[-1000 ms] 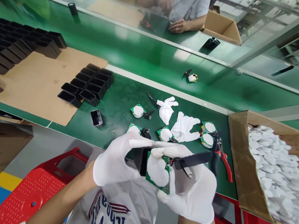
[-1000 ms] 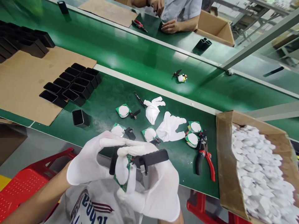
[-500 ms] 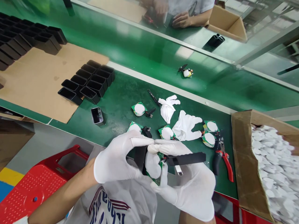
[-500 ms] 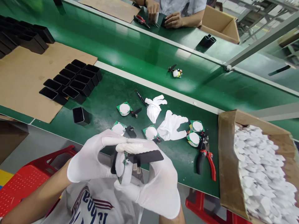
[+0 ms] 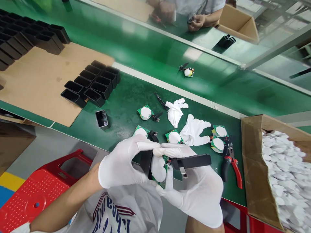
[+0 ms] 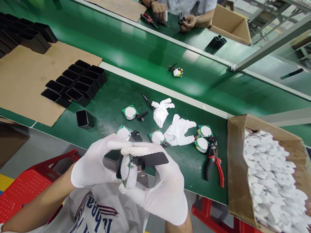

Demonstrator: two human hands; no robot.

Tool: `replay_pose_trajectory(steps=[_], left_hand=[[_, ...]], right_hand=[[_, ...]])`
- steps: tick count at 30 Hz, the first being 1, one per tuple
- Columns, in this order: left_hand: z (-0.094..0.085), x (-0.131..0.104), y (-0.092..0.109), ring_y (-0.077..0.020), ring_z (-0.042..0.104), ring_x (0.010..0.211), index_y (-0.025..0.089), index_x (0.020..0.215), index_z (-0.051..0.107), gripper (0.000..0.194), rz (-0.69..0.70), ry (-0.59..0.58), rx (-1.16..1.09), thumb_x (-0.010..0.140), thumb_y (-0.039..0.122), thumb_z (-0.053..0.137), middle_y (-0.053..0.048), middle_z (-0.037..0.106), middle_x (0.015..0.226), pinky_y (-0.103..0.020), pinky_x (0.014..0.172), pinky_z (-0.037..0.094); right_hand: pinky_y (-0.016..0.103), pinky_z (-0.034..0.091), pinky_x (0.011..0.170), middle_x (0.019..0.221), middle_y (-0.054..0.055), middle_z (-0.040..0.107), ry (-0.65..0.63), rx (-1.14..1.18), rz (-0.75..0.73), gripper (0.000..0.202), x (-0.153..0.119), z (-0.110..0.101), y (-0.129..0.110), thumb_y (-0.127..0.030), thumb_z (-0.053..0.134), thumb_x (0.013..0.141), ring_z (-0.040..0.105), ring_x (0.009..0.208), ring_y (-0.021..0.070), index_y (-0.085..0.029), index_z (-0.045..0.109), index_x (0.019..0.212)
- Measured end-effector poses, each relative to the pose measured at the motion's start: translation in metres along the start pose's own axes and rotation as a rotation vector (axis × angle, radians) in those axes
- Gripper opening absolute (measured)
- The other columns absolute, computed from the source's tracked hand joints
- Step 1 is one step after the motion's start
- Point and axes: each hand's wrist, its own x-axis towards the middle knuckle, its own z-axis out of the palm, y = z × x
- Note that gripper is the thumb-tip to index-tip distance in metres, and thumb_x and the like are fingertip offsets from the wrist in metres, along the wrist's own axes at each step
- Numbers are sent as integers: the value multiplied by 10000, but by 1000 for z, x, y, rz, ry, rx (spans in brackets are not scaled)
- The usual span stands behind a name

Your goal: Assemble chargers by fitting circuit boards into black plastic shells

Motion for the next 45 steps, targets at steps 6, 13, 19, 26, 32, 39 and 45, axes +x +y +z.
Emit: replay_pose_trajectory(steps=[6, 13, 19, 26, 32, 39, 45], left_hand=[[-5, 1, 1, -239, 749, 1021, 270, 1368, 653, 719, 7, -19, 27, 735, 229, 992, -49, 781, 1137, -343, 890, 634], [-4, 1, 2, -228, 756, 977, 282, 1390, 669, 707, 12, -15, 7, 756, 237, 979, -51, 794, 1131, -330, 869, 639], [-4, 2, 4, -227, 759, 926, 292, 1355, 708, 649, -25, -19, -2, 763, 233, 967, -34, 800, 1060, -338, 821, 651], [0, -7, -3, -264, 787, 1028, 246, 1324, 654, 699, -66, 0, -13, 720, 263, 1005, -74, 795, 1156, -358, 867, 658], [10, -12, -14, -318, 796, 1133, 250, 1315, 652, 774, -70, 46, -84, 661, 339, 1055, -95, 808, 1211, -429, 987, 652], [11, -11, -10, -273, 793, 1079, 267, 1325, 653, 771, -61, 40, -106, 666, 250, 1052, -76, 802, 1202, -382, 968, 649], [21, -10, -8, -217, 780, 1029, 263, 1298, 635, 603, 48, 179, -19, 776, 122, 903, -53, 801, 1183, -344, 926, 646]], right_hand=[[383, 674, 941, 1193, 45, 807, -8, -39, 16, 638, 2, -1, -3, -158, 968, 696, 765, 1113, 279, -280, 723, 1273], [386, 692, 887, 1196, 60, 799, -5, -9, 54, 648, -1, 0, -2, -166, 987, 688, 776, 1114, 295, -280, 733, 1272], [464, 657, 1019, 1243, 64, 776, -14, -48, 8, 641, 2, 3, 1, -276, 998, 724, 751, 1158, 308, -290, 727, 1305], [469, 652, 983, 1220, 73, 769, -59, -80, 44, 572, 10, 5, 0, -386, 1025, 728, 736, 1164, 330, -292, 734, 1211], [494, 609, 1047, 1283, 70, 772, -118, -115, 42, 548, 16, 3, 0, -488, 1013, 740, 728, 1187, 332, -310, 773, 1199], [500, 566, 1057, 1215, 48, 809, 58, -33, 70, 232, 14, 10, -2, -412, 853, 931, 733, 1127, 296, -308, 777, 1124], [503, 620, 978, 1224, 64, 815, 62, 195, 226, 172, 2, 15, 9, -459, 732, 1012, 753, 1136, 319, -291, 761, 1028]])
